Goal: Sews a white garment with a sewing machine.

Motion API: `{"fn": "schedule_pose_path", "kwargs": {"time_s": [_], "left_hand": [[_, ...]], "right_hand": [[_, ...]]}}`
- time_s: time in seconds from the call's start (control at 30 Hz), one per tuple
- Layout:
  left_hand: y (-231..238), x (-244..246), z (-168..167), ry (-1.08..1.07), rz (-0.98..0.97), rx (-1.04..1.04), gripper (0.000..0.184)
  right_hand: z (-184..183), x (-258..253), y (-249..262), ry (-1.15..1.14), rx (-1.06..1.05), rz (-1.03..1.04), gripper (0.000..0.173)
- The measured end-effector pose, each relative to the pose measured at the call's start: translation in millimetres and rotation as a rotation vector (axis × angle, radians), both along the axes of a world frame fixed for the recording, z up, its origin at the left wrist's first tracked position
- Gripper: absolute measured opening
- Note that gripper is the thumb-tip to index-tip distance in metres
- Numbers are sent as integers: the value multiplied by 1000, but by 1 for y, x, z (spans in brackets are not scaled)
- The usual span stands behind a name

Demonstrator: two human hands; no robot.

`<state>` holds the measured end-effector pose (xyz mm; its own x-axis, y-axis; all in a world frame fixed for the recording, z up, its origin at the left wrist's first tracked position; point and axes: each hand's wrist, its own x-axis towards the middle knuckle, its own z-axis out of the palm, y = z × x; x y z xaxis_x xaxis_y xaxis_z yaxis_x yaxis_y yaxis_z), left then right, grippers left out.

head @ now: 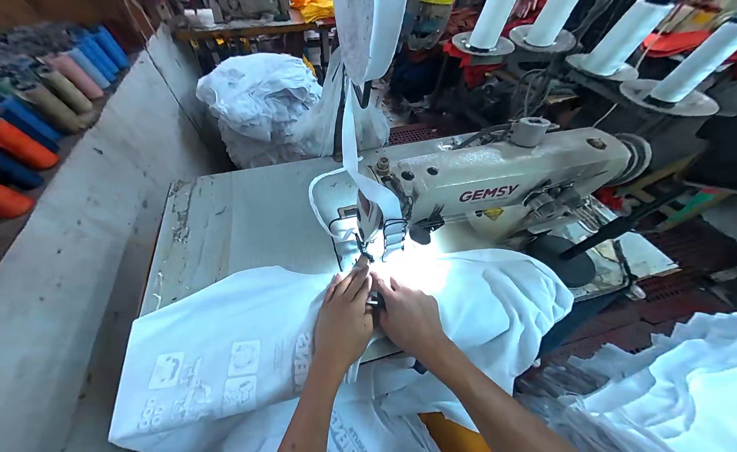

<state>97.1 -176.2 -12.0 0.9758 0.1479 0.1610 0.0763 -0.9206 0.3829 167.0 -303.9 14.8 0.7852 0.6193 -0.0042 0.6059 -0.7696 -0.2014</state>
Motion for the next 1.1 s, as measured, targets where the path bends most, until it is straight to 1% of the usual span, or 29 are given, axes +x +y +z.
{"fn": "schedule_pose_path", "kwargs": {"time_s": [0.23,0.4,0.57,0.63,0.7,0.8,0.87,0.93,0.97,1.03,1.1], "left_hand": [[1,3,3,34,7,-23,50],[4,11,9,75,18,-35,54],[8,19,6,63,24,-9,50],[9,19,1,-10,28,0,46],[9,20,-5,-128,9,16,42],[13,29,-10,-246,-46,71,41],[22,38,-11,-251,-83,87,44],[33,46,-9,-223,-85,31,39],[39,48,-8,-234,-58,-16,38],[42,42,1,-345,59,-83,34],[19,21,33,-554,198,-172,31]], "right_hand": [[3,5,4,25,-20,8,55],[4,13,9,5,-28,23,47],[8,21,12,63,-75,14,45],[7,19,14,79,-21,10,40],[9,18,12,132,14,-8,39],[13,23,7,157,79,-6,31],[13,26,4,176,107,22,29],[13,26,0,207,113,51,35],[12,26,-1,222,109,62,38],[12,27,-3,242,115,80,39],[12,32,-4,246,139,94,34]]}}
